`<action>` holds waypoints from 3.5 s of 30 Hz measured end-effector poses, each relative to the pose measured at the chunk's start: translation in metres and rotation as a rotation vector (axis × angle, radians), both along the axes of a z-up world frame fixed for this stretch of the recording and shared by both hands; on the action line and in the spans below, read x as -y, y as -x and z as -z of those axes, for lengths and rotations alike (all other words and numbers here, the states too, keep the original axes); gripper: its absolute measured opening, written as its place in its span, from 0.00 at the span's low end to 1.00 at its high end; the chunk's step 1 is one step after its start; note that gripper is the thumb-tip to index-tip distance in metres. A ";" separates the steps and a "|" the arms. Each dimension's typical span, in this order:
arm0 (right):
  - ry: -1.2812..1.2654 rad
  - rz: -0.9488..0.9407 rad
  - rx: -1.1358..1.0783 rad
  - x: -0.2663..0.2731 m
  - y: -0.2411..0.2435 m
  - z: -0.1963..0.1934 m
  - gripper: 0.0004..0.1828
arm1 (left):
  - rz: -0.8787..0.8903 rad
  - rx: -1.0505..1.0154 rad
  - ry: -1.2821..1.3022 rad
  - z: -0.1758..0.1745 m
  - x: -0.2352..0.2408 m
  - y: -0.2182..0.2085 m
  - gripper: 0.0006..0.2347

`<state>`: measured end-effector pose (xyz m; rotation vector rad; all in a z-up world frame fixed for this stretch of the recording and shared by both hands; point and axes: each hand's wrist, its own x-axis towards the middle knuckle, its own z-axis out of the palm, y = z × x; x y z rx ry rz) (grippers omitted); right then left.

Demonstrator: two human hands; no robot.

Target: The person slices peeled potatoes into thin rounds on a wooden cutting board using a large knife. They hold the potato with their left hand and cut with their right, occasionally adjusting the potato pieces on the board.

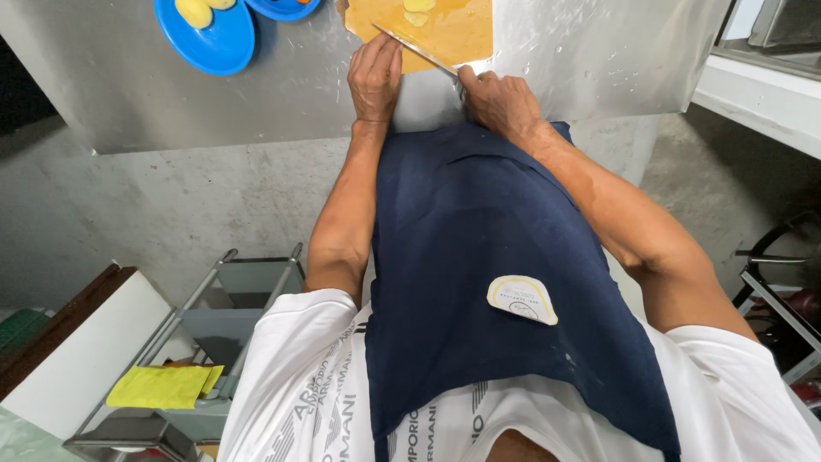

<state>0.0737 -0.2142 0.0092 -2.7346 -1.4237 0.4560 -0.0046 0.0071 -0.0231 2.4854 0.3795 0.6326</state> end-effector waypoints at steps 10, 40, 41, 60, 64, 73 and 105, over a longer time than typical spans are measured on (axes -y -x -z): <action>0.119 0.059 -0.233 -0.008 -0.007 -0.005 0.09 | -0.004 -0.003 -0.019 -0.003 -0.001 -0.001 0.07; 0.142 0.056 -0.335 -0.019 -0.021 0.008 0.07 | 0.032 0.008 -0.023 -0.027 -0.006 -0.010 0.06; 0.125 0.049 -0.310 -0.017 -0.020 0.009 0.07 | 0.031 0.011 -0.046 -0.029 -0.006 -0.011 0.06; -0.075 0.032 -0.152 0.000 -0.011 0.012 0.06 | 0.048 -0.022 -0.070 -0.020 -0.001 -0.012 0.06; -0.061 0.034 -0.123 0.002 -0.012 0.016 0.06 | 0.032 -0.014 -0.029 -0.014 0.001 -0.014 0.06; -0.099 0.026 -0.083 0.005 -0.011 0.017 0.06 | -0.063 -0.012 0.090 -0.015 0.010 -0.019 0.07; -0.327 0.161 -0.127 -0.003 -0.020 -0.015 0.11 | 0.113 -0.070 -0.002 -0.041 0.004 -0.021 0.03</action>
